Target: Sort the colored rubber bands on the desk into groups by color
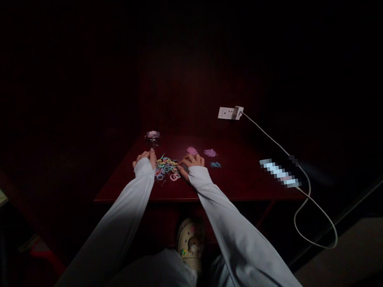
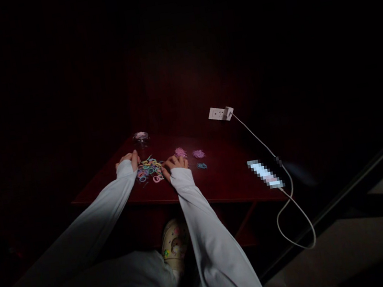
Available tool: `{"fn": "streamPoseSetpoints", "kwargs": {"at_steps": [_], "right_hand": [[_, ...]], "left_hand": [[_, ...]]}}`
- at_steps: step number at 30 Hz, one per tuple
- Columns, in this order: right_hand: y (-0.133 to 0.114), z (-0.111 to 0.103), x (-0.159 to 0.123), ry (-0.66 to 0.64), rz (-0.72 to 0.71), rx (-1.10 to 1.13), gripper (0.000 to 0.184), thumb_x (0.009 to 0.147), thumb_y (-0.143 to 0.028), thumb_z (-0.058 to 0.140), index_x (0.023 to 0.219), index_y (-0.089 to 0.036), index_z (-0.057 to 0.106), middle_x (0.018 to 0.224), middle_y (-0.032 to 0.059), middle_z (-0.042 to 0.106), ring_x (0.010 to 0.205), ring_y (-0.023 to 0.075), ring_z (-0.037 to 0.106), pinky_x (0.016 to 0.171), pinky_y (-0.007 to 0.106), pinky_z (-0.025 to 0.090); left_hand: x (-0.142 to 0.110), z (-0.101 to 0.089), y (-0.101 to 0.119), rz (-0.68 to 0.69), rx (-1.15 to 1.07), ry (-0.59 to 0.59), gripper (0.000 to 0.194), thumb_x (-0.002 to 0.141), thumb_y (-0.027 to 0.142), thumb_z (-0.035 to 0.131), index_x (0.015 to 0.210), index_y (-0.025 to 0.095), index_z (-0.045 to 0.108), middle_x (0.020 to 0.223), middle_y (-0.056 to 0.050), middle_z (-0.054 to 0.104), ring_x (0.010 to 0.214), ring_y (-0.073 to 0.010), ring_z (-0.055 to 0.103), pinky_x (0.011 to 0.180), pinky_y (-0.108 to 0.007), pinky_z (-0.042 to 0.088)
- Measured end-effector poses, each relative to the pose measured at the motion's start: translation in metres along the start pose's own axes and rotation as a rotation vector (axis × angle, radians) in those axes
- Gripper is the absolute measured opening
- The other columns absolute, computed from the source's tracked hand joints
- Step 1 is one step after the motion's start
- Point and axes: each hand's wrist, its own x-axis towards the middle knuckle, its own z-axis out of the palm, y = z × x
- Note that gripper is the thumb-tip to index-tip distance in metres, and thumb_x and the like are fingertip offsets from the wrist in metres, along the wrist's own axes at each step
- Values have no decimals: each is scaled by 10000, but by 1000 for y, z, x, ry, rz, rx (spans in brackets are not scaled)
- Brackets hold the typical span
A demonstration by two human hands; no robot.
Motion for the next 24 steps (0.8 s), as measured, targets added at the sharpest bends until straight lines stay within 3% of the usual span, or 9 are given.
{"fn": "streamPoseSetpoints", "kwargs": {"at_steps": [9, 18, 24], "right_hand": [[-30, 15, 7, -68, -107, 51, 317, 1122, -425, 531, 1303, -367, 784, 1321, 41, 673, 1169, 251, 475, 1019, 381, 349], [-36, 18, 9, -73, -81, 125, 285, 1097, -457, 587, 1124, -338, 844, 1333, 20, 683, 1214, 248, 463, 1050, 385, 346], [-37, 13, 13, -64, -24, 167, 262, 1063, -476, 647, 1024, -329, 860, 1273, 27, 698, 1201, 256, 452, 1037, 401, 324]], "left_hand": [[2, -1, 6, -99, 57, -99, 672, 1112, 386, 284, 543, 206, 592, 928, -135, 759, 1071, -339, 664, 1025, -511, 424], [1, -1, 7, -125, 115, -181, 682, 1107, 429, 306, 567, 220, 668, 983, -151, 756, 1135, -384, 635, 1070, -567, 391], [-1, 2, 4, -84, 129, -145, 597, 1094, 403, 381, 615, 207, 680, 1087, -142, 782, 1133, -364, 635, 1048, -546, 415]]}}
